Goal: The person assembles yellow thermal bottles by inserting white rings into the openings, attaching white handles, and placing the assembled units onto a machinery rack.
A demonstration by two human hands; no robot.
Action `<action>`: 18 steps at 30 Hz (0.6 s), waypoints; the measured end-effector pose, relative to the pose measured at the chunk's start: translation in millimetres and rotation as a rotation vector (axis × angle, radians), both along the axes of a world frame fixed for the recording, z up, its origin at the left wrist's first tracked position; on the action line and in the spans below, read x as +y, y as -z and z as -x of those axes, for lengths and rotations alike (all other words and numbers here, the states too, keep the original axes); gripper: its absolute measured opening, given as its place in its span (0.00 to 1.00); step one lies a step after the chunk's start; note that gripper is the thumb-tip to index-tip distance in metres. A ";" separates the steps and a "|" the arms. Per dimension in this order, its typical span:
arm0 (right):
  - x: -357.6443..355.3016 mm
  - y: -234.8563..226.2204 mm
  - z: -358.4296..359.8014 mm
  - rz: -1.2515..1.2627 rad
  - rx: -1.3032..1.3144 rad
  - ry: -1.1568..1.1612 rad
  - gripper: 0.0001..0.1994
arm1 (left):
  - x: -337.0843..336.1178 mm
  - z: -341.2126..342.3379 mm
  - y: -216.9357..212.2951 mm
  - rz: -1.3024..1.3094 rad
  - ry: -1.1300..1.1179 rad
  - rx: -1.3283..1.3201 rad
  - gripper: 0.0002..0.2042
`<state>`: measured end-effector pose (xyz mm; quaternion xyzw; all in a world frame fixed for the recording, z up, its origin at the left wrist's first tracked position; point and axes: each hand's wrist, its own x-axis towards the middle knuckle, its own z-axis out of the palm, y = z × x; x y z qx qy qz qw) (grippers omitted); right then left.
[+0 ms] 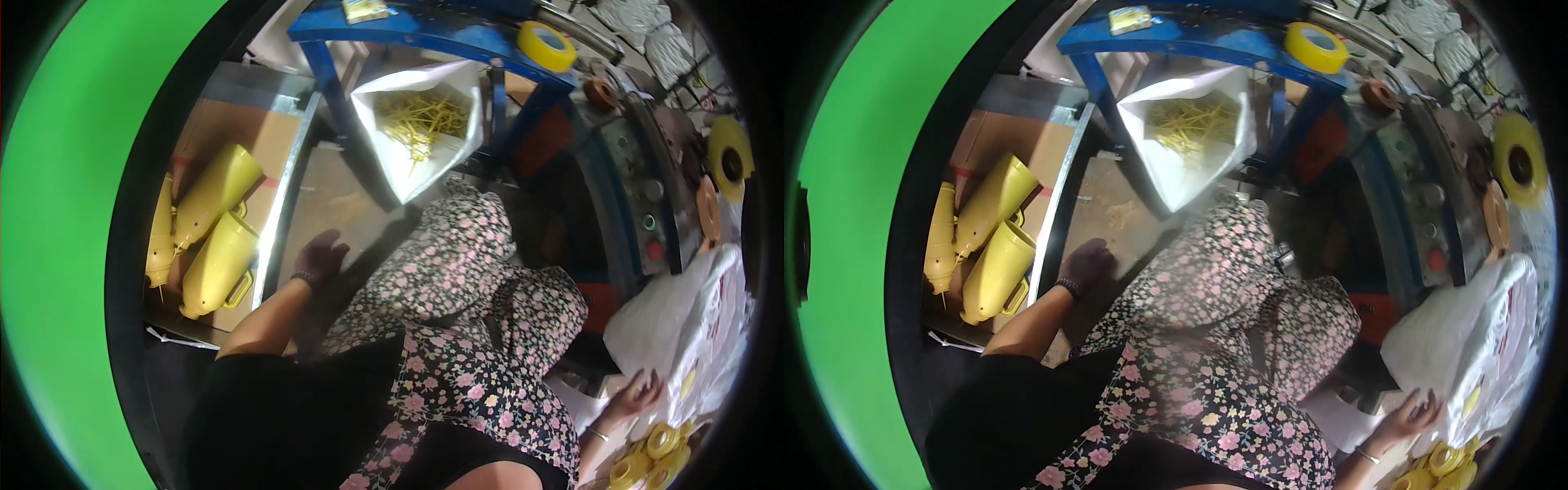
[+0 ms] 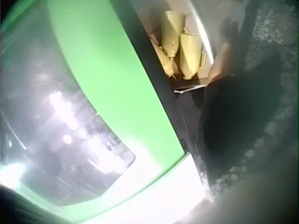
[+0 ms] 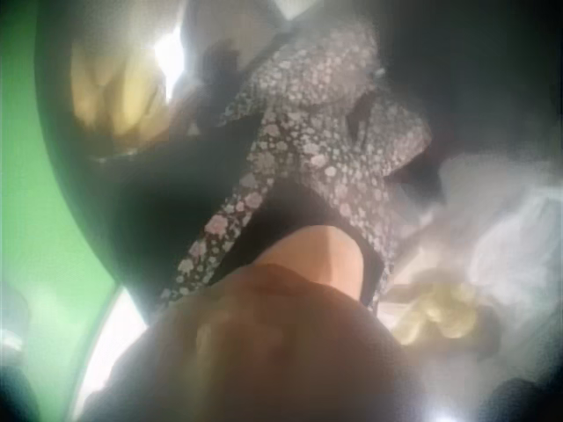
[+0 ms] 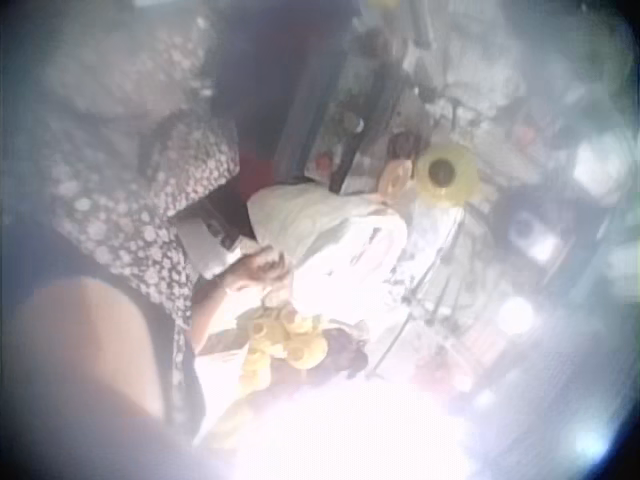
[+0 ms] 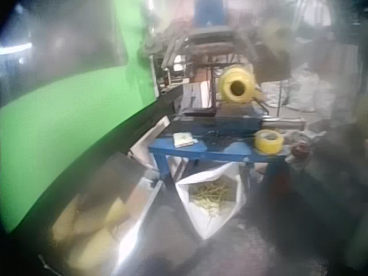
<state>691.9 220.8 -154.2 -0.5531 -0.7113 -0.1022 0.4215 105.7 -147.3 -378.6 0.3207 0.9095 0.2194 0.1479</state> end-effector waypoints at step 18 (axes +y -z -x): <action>26.4 12.0 86.6 0.663 -0.230 -0.096 0.08 | -84.2 129.7 -187.6 0.641 0.155 0.383 0.20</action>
